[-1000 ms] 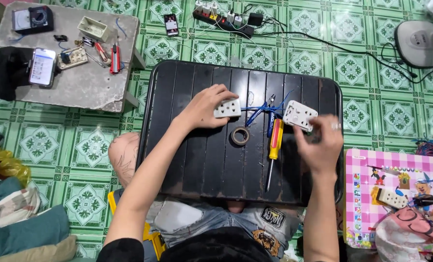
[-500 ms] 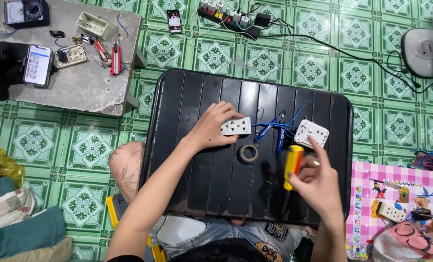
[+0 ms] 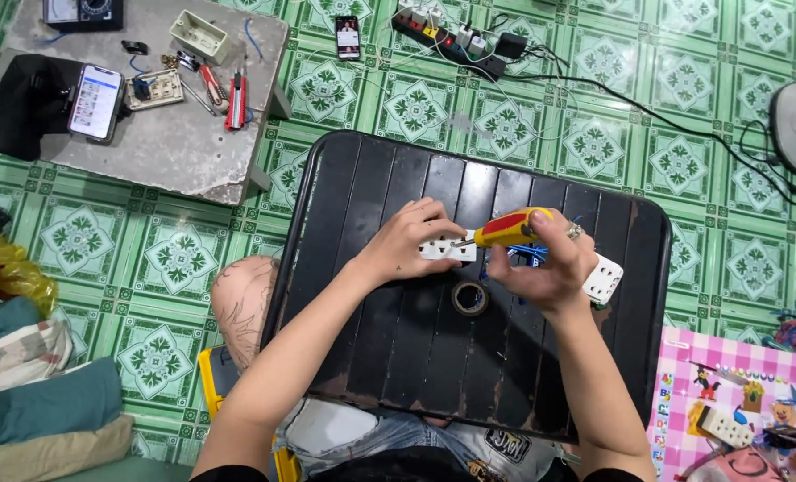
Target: The person uses a screwdriver to tighten screws on a white electrical socket and a black electrical component. They manipulate wires and handle the components on a black work surface.
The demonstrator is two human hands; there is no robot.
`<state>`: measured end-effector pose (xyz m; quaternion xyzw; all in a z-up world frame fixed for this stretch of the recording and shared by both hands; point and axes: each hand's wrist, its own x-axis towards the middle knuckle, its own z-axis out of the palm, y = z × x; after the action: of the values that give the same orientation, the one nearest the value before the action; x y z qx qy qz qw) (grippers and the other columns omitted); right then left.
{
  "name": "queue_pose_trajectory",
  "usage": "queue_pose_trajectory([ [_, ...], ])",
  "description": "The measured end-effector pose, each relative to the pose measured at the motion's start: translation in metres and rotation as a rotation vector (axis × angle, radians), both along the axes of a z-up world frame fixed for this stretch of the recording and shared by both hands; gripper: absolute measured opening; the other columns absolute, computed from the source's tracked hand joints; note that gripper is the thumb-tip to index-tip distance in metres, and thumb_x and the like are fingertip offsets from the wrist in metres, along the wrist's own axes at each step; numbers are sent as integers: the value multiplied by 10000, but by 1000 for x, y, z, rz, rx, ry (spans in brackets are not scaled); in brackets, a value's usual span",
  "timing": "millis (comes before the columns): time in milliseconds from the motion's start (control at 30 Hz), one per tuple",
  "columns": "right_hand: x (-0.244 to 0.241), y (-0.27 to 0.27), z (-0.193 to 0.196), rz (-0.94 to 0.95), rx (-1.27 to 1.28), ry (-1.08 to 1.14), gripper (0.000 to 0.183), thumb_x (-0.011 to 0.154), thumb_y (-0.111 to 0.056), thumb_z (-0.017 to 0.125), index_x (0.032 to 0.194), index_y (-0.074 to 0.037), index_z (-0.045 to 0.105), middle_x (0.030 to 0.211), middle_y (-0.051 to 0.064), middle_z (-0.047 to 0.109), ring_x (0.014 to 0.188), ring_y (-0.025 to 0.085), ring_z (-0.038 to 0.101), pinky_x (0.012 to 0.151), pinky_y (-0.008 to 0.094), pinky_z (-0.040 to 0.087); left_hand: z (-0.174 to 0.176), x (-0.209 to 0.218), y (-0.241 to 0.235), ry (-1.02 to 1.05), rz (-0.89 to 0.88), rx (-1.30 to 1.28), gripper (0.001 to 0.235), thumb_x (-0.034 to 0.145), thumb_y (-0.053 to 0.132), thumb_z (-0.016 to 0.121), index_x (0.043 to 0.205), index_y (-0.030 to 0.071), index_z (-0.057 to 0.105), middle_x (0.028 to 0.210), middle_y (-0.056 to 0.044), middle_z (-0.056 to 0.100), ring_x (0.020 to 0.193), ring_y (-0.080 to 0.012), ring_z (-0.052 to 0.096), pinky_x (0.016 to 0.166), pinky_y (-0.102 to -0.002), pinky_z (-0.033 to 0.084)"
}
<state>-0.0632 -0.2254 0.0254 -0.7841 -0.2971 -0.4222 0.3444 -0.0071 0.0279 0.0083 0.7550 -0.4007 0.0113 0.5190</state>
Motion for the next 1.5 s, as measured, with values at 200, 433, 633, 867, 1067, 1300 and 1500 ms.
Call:
queue_pose_trajectory([
  [200,3,6,5,-11,-78,-2,758,751,-125,888,1354,-111,429,1053,152,678,702,265,708,659,345,604,-8,0,0,35,15,19,409,749,274,893,1081,96,732,887,-13,557,847,-204,564,794,-321,464],
  [433,5,18,32,40,-112,-50,714,788,-104,872,1357,-145,444,1194,113,584,695,242,694,712,318,592,-9,-2,-2,26,23,12,430,721,207,895,1094,73,727,894,-36,542,835,-225,548,791,-339,482],
  [633,4,28,33,60,-103,-22,778,760,-119,874,1378,-150,402,998,110,612,707,239,700,703,311,605,-7,-1,-2,19,28,16,441,707,207,907,1085,61,732,886,-38,540,820,-221,547,775,-341,482],
  [867,8,41,67,251,97,166,642,813,-45,881,1354,-118,544,1140,198,677,967,370,758,793,418,627,-10,0,-5,9,43,22,434,704,167,900,1092,54,741,873,-35,536,804,-220,539,763,-331,449],
  [1067,7,52,66,290,149,258,690,864,71,734,1478,-17,433,1101,267,711,929,448,757,792,496,619,-1,-1,-4,9,41,25,433,698,152,899,1085,49,735,871,-40,540,805,-223,547,763,-334,462],
  [1300,10,62,68,215,87,377,536,823,-20,843,1260,118,564,973,240,750,827,438,753,736,463,599,-8,3,-3,-104,46,73,415,671,230,900,988,93,670,871,-39,506,825,-259,561,749,-381,474],
  [1500,16,62,53,234,174,475,552,775,32,874,1282,72,660,994,161,769,791,313,762,759,398,605,-4,-2,-3,-88,53,79,372,690,207,884,962,89,660,878,-21,501,831,-241,551,764,-354,471],
])
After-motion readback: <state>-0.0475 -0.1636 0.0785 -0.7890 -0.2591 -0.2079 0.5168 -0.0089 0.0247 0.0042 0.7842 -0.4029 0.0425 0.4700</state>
